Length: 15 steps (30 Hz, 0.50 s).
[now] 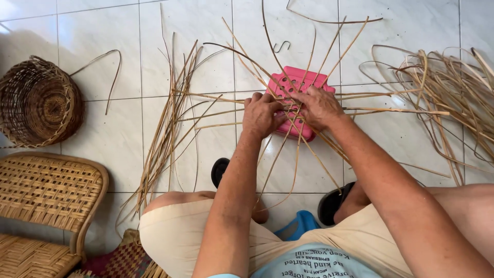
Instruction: Weaving the base of a basket by interlacing flexible strands through a plastic template on the floor.
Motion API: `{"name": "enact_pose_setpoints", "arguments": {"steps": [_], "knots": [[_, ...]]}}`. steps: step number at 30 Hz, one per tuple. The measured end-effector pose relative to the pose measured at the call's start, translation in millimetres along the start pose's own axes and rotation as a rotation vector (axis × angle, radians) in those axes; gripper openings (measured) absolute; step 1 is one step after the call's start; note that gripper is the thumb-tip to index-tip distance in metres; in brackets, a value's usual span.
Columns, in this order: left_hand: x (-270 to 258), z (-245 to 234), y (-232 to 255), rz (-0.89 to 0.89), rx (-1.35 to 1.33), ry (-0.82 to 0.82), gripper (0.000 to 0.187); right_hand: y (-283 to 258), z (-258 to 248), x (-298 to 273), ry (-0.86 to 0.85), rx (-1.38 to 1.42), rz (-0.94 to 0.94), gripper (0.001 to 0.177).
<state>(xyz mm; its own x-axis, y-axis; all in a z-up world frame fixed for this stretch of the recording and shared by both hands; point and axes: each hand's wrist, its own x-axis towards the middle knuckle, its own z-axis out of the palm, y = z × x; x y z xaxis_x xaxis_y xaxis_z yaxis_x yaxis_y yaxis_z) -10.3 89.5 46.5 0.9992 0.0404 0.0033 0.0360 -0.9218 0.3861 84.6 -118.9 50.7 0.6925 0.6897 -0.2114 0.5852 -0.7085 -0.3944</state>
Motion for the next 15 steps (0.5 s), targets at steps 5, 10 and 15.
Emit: {"name": "enact_pose_setpoints", "arguments": {"steps": [5,10,15], "knots": [[-5.5,-3.1,-0.1,-0.031,0.012,0.072,0.028,-2.2,-9.3,-0.2,-0.023,-0.075,0.048,0.059],[-5.8,16.7,-4.9,0.009,-0.092,0.097,0.026,12.6,2.9,2.9,0.031,-0.05,0.087,0.058],[-16.9,30.4,8.6,-0.025,-0.194,-0.027,0.041,21.3,12.8,8.7,-0.021,-0.021,0.124,0.063]]}}
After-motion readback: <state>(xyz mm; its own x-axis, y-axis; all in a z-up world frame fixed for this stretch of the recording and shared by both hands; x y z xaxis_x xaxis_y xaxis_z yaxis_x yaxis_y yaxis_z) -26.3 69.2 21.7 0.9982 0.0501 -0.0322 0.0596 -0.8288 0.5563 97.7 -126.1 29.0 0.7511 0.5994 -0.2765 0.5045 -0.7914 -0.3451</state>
